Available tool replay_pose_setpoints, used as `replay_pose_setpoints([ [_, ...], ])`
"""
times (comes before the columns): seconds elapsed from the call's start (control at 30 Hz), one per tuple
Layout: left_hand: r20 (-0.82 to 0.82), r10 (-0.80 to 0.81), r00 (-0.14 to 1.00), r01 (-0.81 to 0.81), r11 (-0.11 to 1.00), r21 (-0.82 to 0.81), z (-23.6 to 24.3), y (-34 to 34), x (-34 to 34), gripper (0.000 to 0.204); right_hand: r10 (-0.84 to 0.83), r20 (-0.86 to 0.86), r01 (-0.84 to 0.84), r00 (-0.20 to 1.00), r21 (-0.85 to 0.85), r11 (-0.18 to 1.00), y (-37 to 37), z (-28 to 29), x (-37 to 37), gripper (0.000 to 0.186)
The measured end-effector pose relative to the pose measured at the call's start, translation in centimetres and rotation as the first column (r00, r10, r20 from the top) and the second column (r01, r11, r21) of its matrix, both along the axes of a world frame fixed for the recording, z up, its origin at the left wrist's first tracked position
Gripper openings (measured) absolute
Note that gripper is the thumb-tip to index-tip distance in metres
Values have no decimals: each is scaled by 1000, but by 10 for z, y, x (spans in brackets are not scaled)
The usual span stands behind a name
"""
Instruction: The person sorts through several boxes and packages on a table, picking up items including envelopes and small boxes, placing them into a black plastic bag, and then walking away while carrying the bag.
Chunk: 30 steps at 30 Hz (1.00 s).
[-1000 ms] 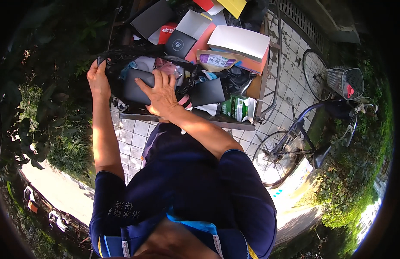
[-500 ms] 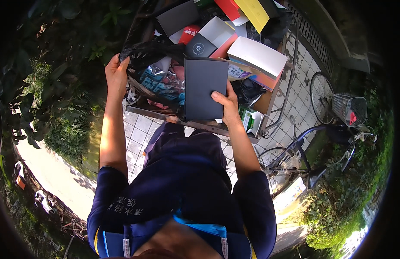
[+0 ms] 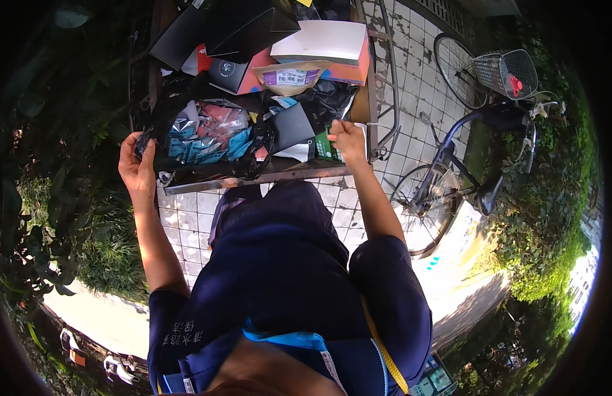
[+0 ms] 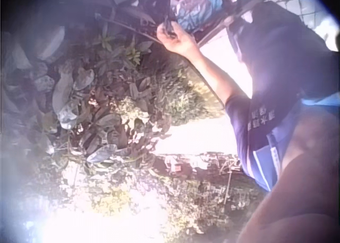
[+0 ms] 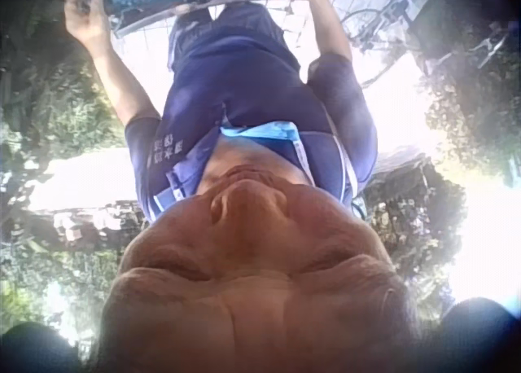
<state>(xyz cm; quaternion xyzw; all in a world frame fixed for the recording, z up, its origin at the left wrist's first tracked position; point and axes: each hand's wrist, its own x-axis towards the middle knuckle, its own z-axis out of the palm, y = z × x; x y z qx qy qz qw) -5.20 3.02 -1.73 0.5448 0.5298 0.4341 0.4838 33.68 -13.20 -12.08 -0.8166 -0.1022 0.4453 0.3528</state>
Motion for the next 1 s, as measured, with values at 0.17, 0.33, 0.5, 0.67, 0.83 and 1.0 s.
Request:
replay_pose_setpoints([
  [0.17,-136,-16,991,23,998,55,-4,-11,-1,22,566,676,-610,471,-213,763,-41,-15,18,56],
  [0.33,-223,-57,973,63,998,19,4,-9,11,24,836,525,-805,159,-421,417,27,-2,-29,97],
  [0.5,-362,-117,925,128,992,7,13,-6,28,27,762,471,-712,-444,-702,19,56,-69,-32,79],
  [0.67,-422,-95,901,116,993,26,3,-14,17,29,798,446,-734,-405,-680,8,52,-27,-29,76],
  [0.83,-329,-123,936,151,987,61,-5,-19,16,35,720,546,-727,-430,-682,83,18,-27,-28,82],
  [1.0,-349,-99,932,129,990,64,-1,-22,14,37,837,539,-868,-95,-456,195,46,-18,-41,81],
])
